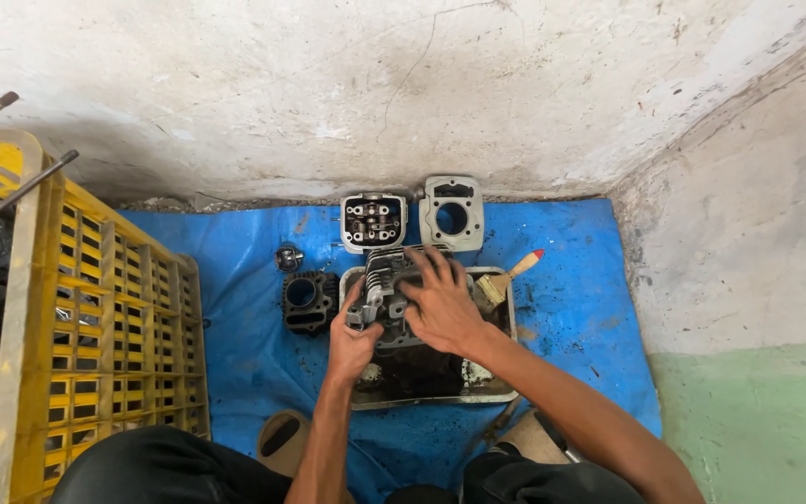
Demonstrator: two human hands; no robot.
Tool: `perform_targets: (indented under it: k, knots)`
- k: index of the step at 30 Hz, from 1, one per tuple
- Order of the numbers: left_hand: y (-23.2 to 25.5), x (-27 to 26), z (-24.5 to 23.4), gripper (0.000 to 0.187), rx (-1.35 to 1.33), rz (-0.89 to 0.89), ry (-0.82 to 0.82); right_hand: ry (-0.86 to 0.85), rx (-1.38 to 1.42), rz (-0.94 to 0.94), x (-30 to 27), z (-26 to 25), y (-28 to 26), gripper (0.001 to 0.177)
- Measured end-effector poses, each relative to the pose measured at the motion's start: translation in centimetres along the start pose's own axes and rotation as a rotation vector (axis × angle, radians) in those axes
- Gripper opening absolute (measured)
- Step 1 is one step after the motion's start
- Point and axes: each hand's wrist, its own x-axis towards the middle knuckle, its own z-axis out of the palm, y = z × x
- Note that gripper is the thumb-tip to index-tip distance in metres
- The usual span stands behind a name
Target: The person cleans a disassembled engine cylinder head using a brush and a solvent in a metal tray. They scrub the internal surfaces and crevices of the part, occasionally dipping the brush into the liquid and wiping the component with their hands.
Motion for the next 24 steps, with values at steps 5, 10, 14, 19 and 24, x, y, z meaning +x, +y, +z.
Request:
perform_targets:
  k: [5, 10, 14, 19, 24]
  knots:
    - [1.0, -0.1, 0.1, 0.083, 0.092, 0.009, 0.004, 0.094, 0.000, -0.036, -0.2, 0.4, 1.0, 0.044]
    - [0.5, 0.0, 0.5, 0.083, 0.120, 0.021, -0.019, 0.079, -0.023, 0.003, -0.7, 0.3, 0.5, 0.037]
    - [0.4, -0.1, 0.5, 0.081, 0.101, 0.016, -0.019, 0.138, -0.044, -0.063, -1.1, 0.3, 0.2, 0.038]
    - [0.8, -0.1, 0.5, 0.081, 0.144, 0.044, -0.019, 0.196, -0.095, -0.066, -2.1, 1.8, 0.2, 0.045]
    - [1.2, 0.0, 0.1, 0.081, 0.089, 0.032, -0.038, 0.212, -0.068, -0.088, -2.0, 0.9, 0.1, 0.046]
